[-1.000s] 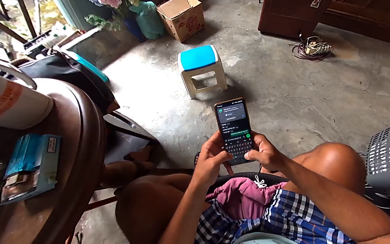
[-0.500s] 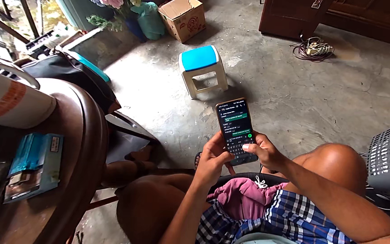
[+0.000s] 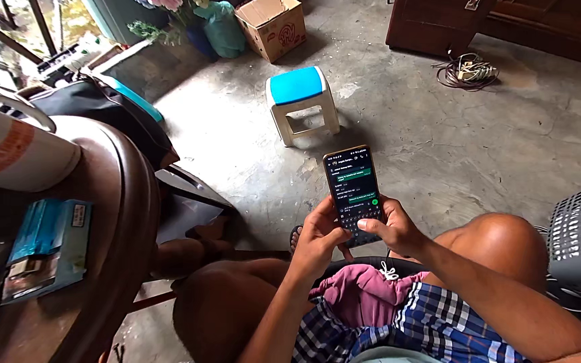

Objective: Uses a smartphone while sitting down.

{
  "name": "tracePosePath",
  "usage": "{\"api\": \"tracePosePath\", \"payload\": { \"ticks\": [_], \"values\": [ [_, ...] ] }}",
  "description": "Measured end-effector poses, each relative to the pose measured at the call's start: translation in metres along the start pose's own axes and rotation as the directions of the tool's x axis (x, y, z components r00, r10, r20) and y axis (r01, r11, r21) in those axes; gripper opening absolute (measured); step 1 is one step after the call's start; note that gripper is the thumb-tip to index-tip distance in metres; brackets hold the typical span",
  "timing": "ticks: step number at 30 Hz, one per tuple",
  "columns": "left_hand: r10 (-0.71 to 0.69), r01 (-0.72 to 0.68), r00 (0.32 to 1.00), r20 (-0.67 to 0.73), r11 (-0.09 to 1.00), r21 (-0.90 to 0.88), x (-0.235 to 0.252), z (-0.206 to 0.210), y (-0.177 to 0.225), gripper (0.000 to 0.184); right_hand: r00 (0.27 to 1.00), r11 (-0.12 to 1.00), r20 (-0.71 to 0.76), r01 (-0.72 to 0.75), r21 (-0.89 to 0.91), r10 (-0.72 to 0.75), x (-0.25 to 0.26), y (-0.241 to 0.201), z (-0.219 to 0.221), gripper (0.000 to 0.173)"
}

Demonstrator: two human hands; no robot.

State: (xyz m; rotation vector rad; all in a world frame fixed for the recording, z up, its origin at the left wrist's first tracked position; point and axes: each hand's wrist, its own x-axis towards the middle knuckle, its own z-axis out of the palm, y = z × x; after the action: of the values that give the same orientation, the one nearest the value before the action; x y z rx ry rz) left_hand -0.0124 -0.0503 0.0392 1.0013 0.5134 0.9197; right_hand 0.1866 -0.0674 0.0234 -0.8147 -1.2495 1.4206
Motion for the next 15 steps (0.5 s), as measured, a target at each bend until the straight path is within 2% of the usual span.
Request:
{"api": "tracePosePath", "payload": {
  "ticks": [5,11,15],
  "values": [
    [-0.002,0.004,0.997,-0.071,1.000,0.017,0.000,0.001,0.001,0.046,0.992,0.999,0.120,-0.032,-0.020,0.034,-0.001,-0.004,-0.004,0.049],
    [-0.004,0.006,0.997,-0.081,1.000,0.018,-0.001,0.001,0.003,0.043,0.969,0.997,0.247,-0.036,0.064,0.019,0.001,0.000,-0.019,0.046],
    [-0.004,0.005,0.997,-0.079,1.000,0.005,-0.001,0.000,0.003,0.044,0.970,0.996,0.232,-0.080,0.050,0.066,0.002,-0.005,-0.018,0.047]
  ]
}}
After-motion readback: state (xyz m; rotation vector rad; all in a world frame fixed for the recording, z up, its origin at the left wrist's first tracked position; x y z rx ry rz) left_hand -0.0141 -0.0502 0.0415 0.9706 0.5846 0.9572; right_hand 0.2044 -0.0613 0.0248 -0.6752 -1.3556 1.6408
